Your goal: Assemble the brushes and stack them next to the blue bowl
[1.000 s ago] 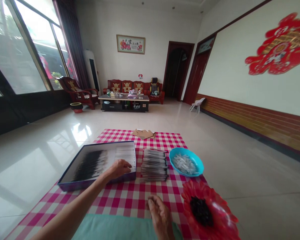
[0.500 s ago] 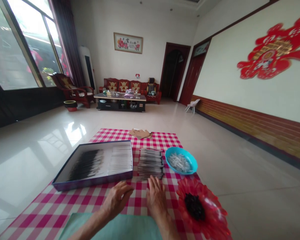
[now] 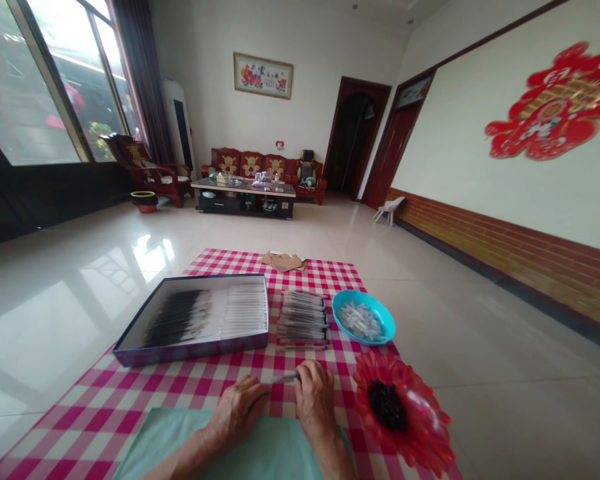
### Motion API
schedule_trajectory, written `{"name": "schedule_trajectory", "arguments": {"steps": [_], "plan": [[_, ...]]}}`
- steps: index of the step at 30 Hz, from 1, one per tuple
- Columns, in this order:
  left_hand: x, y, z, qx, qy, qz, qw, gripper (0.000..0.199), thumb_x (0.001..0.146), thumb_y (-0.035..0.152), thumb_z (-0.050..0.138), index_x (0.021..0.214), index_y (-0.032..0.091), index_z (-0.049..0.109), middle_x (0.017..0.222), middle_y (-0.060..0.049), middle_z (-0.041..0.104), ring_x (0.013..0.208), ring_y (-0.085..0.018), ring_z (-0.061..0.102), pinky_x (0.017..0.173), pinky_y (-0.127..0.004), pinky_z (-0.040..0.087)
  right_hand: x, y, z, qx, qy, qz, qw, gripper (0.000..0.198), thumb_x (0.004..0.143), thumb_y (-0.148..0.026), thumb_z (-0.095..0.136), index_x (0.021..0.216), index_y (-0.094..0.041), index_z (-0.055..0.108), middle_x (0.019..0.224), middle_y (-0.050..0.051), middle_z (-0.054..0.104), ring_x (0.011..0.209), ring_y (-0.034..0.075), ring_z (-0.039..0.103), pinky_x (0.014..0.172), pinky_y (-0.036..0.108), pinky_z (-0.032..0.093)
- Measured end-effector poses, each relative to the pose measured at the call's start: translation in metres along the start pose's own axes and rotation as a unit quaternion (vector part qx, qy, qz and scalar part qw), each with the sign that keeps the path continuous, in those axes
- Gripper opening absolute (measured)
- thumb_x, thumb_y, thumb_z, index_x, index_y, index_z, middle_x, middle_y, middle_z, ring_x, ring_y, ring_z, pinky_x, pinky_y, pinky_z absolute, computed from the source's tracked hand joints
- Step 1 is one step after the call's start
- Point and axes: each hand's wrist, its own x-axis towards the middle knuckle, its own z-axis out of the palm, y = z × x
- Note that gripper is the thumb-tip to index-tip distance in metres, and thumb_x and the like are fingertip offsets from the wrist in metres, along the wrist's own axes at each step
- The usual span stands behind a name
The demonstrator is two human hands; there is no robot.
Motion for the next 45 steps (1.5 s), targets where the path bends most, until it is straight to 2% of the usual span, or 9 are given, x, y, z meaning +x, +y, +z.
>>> {"name": "schedule_trajectory", "arguments": {"steps": [6,10,13,16,19,22,27,34,45], "plan": [[0.015,0.017,-0.007,0.085,0.042,0.016,0.995,0.028,0.087,0.020,0.042,0.112,0.022,0.056,0.102,-0.009,0.057,0.091,-0.022,0.049,0.080,-0.034,0.039,-0.004,-0.018,-0.007,0.013,-0.018,-0.041,0.999,0.028,0.083,-0.009,0.043,0.101,-0.025,0.058,0.102,0.005,0.065,0.102,0.024,0.056,0.094,0.047,0.035],[0.022,0.017,-0.004,0.087,-0.024,0.021,0.996,0.023,0.086,0.015,0.039,0.095,0.021,0.060,0.081,-0.006,0.057,0.075,-0.019,0.049,0.072,-0.031,0.038,-0.004,-0.024,-0.008,0.076,0.000,-0.041,0.996,0.025,0.085,-0.014,0.045,0.102,-0.025,0.059,0.103,0.005,0.065,0.104,0.023,0.057,0.098,0.049,0.034],[0.019,0.006,-0.006,0.053,0.001,0.015,0.998,0.026,0.090,0.018,0.034,0.094,0.021,0.060,0.077,-0.006,0.057,0.073,-0.018,0.050,0.073,-0.031,0.038,-0.006,-0.012,-0.006,0.142,0.064,0.041,0.987,0.027,0.083,-0.029,0.053,0.108,-0.021,0.058,0.111,0.011,0.063,0.108,0.027,0.056,0.093,0.046,0.042],[0.015,-0.002,-0.013,0.036,0.016,-0.001,0.999,0.027,0.093,0.024,0.033,0.096,0.021,0.060,0.080,-0.006,0.058,0.076,-0.019,0.053,0.076,-0.032,0.037,-0.009,0.002,-0.004,0.266,0.072,0.166,0.947,0.033,0.083,-0.040,0.053,0.105,-0.018,0.062,0.105,0.013,0.067,0.096,0.027,0.063,0.082,0.039,0.051],[0.013,-0.004,-0.019,0.034,0.013,-0.002,0.999,0.027,0.093,0.024,0.032,0.095,0.021,0.059,0.079,-0.006,0.058,0.075,-0.019,0.053,0.076,-0.032,0.037,-0.011,0.007,-0.005,0.401,0.027,0.271,0.874,0.038,0.079,-0.049,0.055,0.096,-0.017,0.067,0.090,0.011,0.072,0.083,0.026,0.067,0.072,0.035,0.054],[0.012,-0.004,-0.020,0.056,0.020,0.010,0.998,0.025,0.091,0.021,0.035,0.095,0.021,0.060,0.078,-0.006,0.059,0.073,-0.019,0.052,0.074,-0.032,0.036,-0.009,0.002,-0.011,0.459,-0.002,0.323,0.828,0.044,0.076,-0.054,0.057,0.093,-0.015,0.067,0.080,0.009,0.072,0.075,0.025,0.067,0.062,0.032,0.053],[0.018,0.003,-0.011,0.151,0.029,0.002,0.988,0.020,0.089,0.023,0.042,0.097,0.022,0.060,0.076,-0.006,0.060,0.073,-0.022,0.052,0.072,-0.036,0.034,0.000,-0.014,-0.021,0.419,-0.027,0.304,0.855,0.040,0.075,-0.055,0.056,0.079,-0.017,0.067,0.064,0.004,0.066,0.061,0.020,0.060,0.053,0.027,0.046],[0.027,0.015,0.021,0.170,0.079,-0.014,0.982,0.015,0.089,0.019,0.043,0.087,0.021,0.058,0.079,-0.004,0.057,0.075,-0.019,0.051,0.070,-0.030,0.036,0.003,-0.018,-0.010,0.375,-0.015,0.299,0.878,0.040,0.077,-0.055,0.053,0.069,-0.018,0.066,0.058,0.001,0.062,0.059,0.018,0.056,0.055,0.025,0.044],[0.024,0.012,0.026,0.177,0.068,-0.009,0.982,0.015,0.090,0.022,0.043,0.084,0.024,0.056,0.074,-0.001,0.053,0.071,-0.017,0.048,0.067,-0.029,0.034,-0.006,-0.007,-0.002,0.483,0.004,0.286,0.828,0.034,0.070,-0.046,0.066,0.087,-0.017,0.071,0.089,0.009,0.073,0.086,0.027,0.066,0.079,0.036,0.052]]}}
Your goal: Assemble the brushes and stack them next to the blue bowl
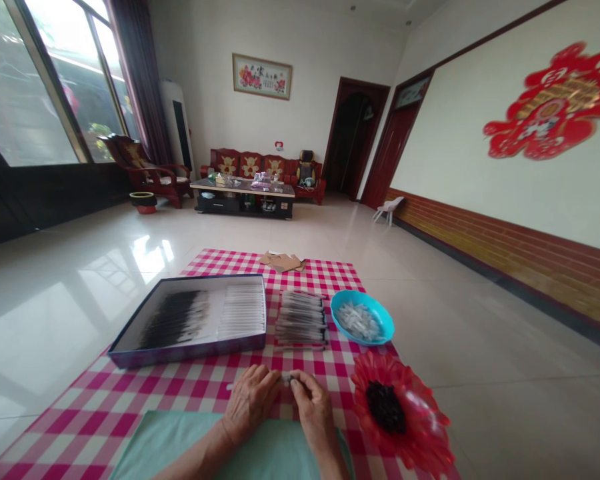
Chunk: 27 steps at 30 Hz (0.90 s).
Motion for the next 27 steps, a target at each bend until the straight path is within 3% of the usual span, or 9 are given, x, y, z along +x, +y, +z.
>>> {"name": "schedule_trajectory", "arguments": {"steps": [5,12,20,24,27], "plan": [[0.0014,0.0016,-0.0031,-0.003,-0.009,-0.003,1.000,0.015,0.090,0.026,0.044,0.082,0.024,0.057,0.073,-0.001,0.053,0.071,-0.016,0.048,0.065,-0.028,0.033,-0.0029,0.0015,0.0003,0.030,-0.018,-0.023,0.999,0.041,0.072,-0.045,0.066,0.101,-0.016,0.065,0.099,0.011,0.070,0.091,0.026,0.065,0.079,0.036,0.053],[0.0011,0.0014,-0.0049,-0.005,-0.014,-0.001,1.000,0.016,0.090,0.026,0.044,0.084,0.024,0.058,0.074,-0.001,0.053,0.072,-0.017,0.049,0.065,-0.028,0.033,-0.0048,-0.0041,0.0021,-0.076,0.016,-0.033,0.996,0.032,0.077,-0.047,0.058,0.083,-0.017,0.068,0.081,0.009,0.071,0.078,0.025,0.065,0.071,0.031,0.053],[0.0016,0.0021,-0.0071,-0.023,-0.011,0.005,1.000,0.020,0.092,0.029,0.041,0.081,0.023,0.057,0.072,-0.001,0.053,0.069,-0.016,0.048,0.063,-0.028,0.032,-0.0075,-0.0039,0.0007,0.009,-0.031,-0.047,0.998,0.033,0.077,-0.041,0.061,0.101,-0.017,0.062,0.098,0.010,0.068,0.092,0.025,0.064,0.079,0.034,0.052],[0.0018,0.0005,-0.0071,-0.023,-0.017,0.005,1.000,0.019,0.092,0.029,0.042,0.082,0.023,0.057,0.072,-0.001,0.053,0.070,-0.016,0.048,0.064,-0.028,0.032,-0.0077,-0.0062,0.0032,-0.057,0.014,-0.038,0.998,0.032,0.080,-0.045,0.055,0.088,-0.016,0.065,0.082,0.009,0.070,0.077,0.023,0.065,0.068,0.031,0.053],[0.0013,-0.0003,-0.0064,-0.025,-0.025,0.008,0.999,0.019,0.092,0.028,0.042,0.082,0.023,0.057,0.073,-0.001,0.053,0.071,-0.016,0.048,0.065,-0.028,0.032,-0.0068,-0.0048,0.0037,-0.076,0.023,-0.042,0.996,0.030,0.079,-0.044,0.056,0.082,-0.017,0.067,0.078,0.008,0.070,0.074,0.023,0.064,0.070,0.031,0.052]]}}
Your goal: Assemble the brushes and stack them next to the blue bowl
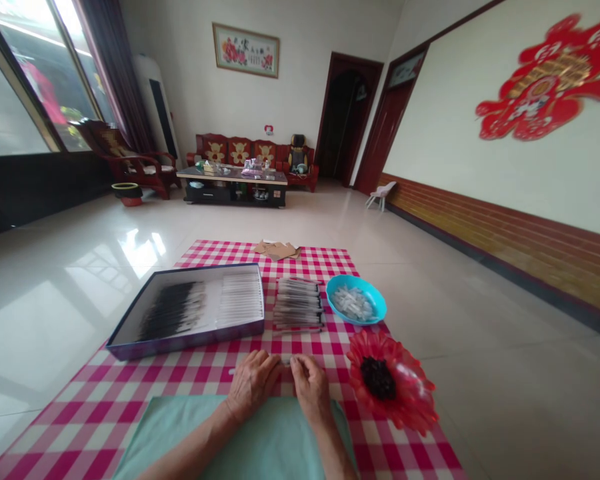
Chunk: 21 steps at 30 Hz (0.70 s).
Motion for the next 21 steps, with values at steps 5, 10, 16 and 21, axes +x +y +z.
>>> {"name": "schedule_trajectory", "arguments": {"steps": [5,10,16,21], "plan": [[-0.0003,0.0003,-0.0004,-0.005,-0.006,0.002,1.000,0.020,0.092,0.028,0.040,0.082,0.023,0.056,0.073,0.000,0.053,0.071,-0.016,0.048,0.064,-0.027,0.032,-0.0017,0.0023,-0.0012,0.008,-0.011,-0.021,1.000,0.026,0.079,-0.040,0.057,0.091,-0.018,0.066,0.092,0.009,0.070,0.089,0.024,0.064,0.082,0.033,0.050],[0.0008,0.0006,-0.0018,-0.015,0.000,0.004,1.000,0.020,0.093,0.028,0.040,0.082,0.023,0.056,0.074,0.000,0.053,0.071,-0.016,0.048,0.065,-0.027,0.033,-0.0031,0.0011,-0.0015,0.065,-0.040,-0.005,0.997,0.035,0.079,-0.038,0.059,0.108,-0.018,0.058,0.106,0.010,0.067,0.095,0.023,0.063,0.081,0.033,0.051],[0.0012,0.0016,-0.0025,-0.005,-0.001,0.005,1.000,0.021,0.092,0.028,0.041,0.079,0.023,0.056,0.072,-0.001,0.053,0.070,-0.016,0.048,0.065,-0.027,0.033,-0.0002,-0.0023,-0.0011,-0.017,-0.002,0.002,1.000,0.030,0.081,-0.044,0.055,0.083,-0.018,0.068,0.081,0.008,0.071,0.078,0.022,0.065,0.072,0.029,0.051],[0.0014,0.0014,-0.0024,-0.008,0.003,0.006,1.000,0.020,0.092,0.028,0.040,0.083,0.024,0.057,0.073,-0.001,0.054,0.070,-0.015,0.049,0.064,-0.027,0.034,-0.0027,-0.0021,-0.0038,0.017,-0.027,-0.012,0.999,0.025,0.081,-0.038,0.056,0.094,-0.019,0.066,0.095,0.008,0.070,0.091,0.023,0.064,0.082,0.031,0.049]]}}
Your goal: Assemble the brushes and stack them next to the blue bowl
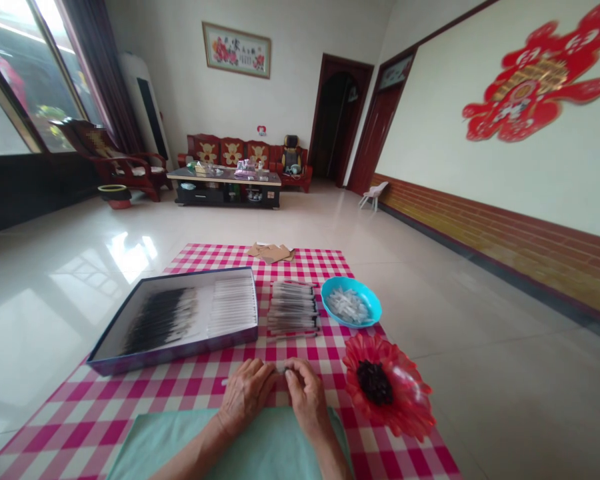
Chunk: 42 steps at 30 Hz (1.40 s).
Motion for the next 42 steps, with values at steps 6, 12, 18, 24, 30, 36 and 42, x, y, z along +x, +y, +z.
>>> {"name": "schedule_trajectory", "arguments": {"steps": [6,12,18,24,30,36,42], "plan": [[0.000,-0.001,0.002,-0.008,0.000,-0.002,1.000,0.020,0.092,0.027,0.040,0.083,0.024,0.058,0.073,-0.001,0.054,0.071,-0.015,0.050,0.065,-0.027,0.036,0.002,0.001,0.001,0.046,-0.007,0.026,0.999,0.032,0.080,-0.040,0.058,0.101,-0.017,0.061,0.097,0.010,0.069,0.090,0.023,0.064,0.079,0.031,0.051],[0.000,-0.001,0.004,-0.013,-0.001,-0.004,1.000,0.019,0.092,0.026,0.041,0.081,0.023,0.057,0.072,-0.001,0.053,0.070,-0.015,0.050,0.065,-0.026,0.036,0.004,0.001,0.002,-0.037,0.022,0.003,0.999,0.029,0.081,-0.043,0.055,0.084,-0.017,0.067,0.082,0.008,0.070,0.079,0.023,0.064,0.073,0.030,0.051],[0.000,-0.002,0.003,-0.008,-0.002,0.000,1.000,0.019,0.092,0.027,0.041,0.083,0.023,0.057,0.073,-0.001,0.054,0.070,-0.016,0.050,0.063,-0.027,0.035,0.002,0.002,0.001,0.055,-0.006,0.014,0.998,0.034,0.077,-0.042,0.061,0.100,-0.018,0.064,0.097,0.010,0.069,0.091,0.025,0.064,0.080,0.034,0.052],[0.000,-0.003,0.005,-0.013,-0.001,-0.001,1.000,0.019,0.092,0.027,0.040,0.083,0.023,0.056,0.073,-0.001,0.053,0.071,-0.016,0.050,0.065,-0.027,0.036,0.005,-0.006,0.003,-0.002,0.027,0.035,0.999,0.034,0.077,-0.050,0.057,0.080,-0.017,0.068,0.075,0.007,0.070,0.071,0.022,0.065,0.065,0.028,0.052],[0.001,0.000,0.003,-0.016,-0.015,-0.003,1.000,0.020,0.093,0.028,0.039,0.082,0.023,0.056,0.073,-0.001,0.053,0.070,-0.015,0.050,0.064,-0.027,0.036,0.004,-0.004,-0.001,-0.004,-0.001,0.009,1.000,0.028,0.080,-0.043,0.056,0.086,-0.018,0.067,0.087,0.008,0.070,0.086,0.024,0.064,0.078,0.031,0.051],[0.000,-0.001,0.004,-0.020,-0.008,0.000,1.000,0.021,0.092,0.026,0.040,0.081,0.023,0.057,0.072,-0.001,0.052,0.070,-0.015,0.050,0.064,-0.026,0.037,0.004,0.003,0.000,0.073,-0.014,0.052,0.996,0.037,0.076,-0.044,0.062,0.101,-0.017,0.063,0.096,0.010,0.069,0.087,0.025,0.065,0.075,0.033,0.052],[0.000,-0.002,0.005,-0.013,-0.015,0.001,1.000,0.020,0.093,0.028,0.039,0.082,0.023,0.056,0.073,-0.001,0.052,0.070,-0.015,0.050,0.064,-0.027,0.036,0.006,-0.005,-0.001,-0.031,-0.002,0.040,0.999,0.033,0.079,-0.049,0.055,0.077,-0.018,0.067,0.072,0.005,0.069,0.072,0.022,0.064,0.067,0.028,0.050]]}}
